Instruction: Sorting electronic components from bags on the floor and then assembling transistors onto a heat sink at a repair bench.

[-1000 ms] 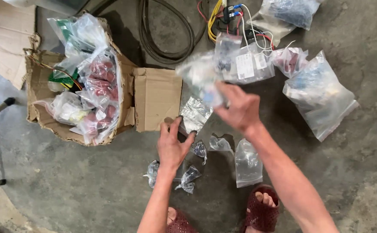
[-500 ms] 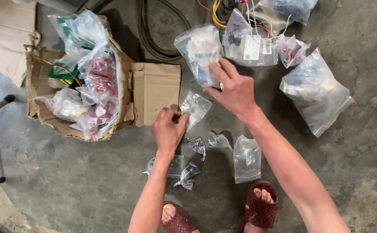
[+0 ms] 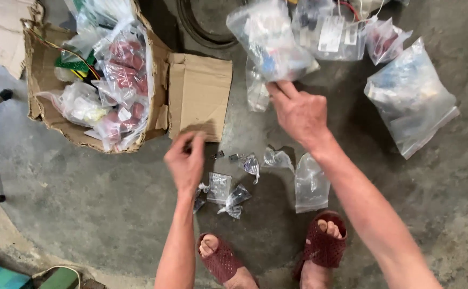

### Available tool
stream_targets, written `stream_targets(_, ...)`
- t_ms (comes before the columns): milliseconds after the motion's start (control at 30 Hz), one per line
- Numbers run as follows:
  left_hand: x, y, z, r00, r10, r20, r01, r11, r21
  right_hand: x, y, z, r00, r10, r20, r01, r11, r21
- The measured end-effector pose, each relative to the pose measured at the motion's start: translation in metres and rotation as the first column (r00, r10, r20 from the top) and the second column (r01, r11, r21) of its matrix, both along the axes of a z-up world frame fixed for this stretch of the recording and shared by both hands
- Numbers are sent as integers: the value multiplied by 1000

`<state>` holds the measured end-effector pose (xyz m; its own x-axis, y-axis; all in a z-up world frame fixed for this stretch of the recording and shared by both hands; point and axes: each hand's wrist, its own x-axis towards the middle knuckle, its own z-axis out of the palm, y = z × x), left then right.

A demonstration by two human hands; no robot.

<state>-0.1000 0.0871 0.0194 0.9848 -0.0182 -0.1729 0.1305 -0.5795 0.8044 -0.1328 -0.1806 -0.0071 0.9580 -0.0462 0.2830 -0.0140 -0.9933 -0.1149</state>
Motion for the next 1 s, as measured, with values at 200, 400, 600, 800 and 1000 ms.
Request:
stream_targets(200, -14, 17, 2, 768, 476, -429, -585, 794, -166, -48, -10, -9, 982, -16, 186, -29, 971, 238)
stream_targets(400, 31, 0, 28, 702, 104, -704, -639, 528, -559, -129, -77, 38, 904, -367, 217, 394, 914, -93)
stream_targets(600, 50, 33, 61, 767, -152, -624, -631, -2, -775, -194, -146, -18, 803, -580, -133, 565, 814, -136)
stream_targets(800, 46, 30, 69, 835, -189, -517, -511, 84, -855, -186, -180, -27, 862, -502, 66, 476, 848, 234)
stream_targets(1000, 33, 15, 68, 832, -6, -555, -535, 256, -805, -177, -212, -28, 769, -635, -78, 506, 528, 683)
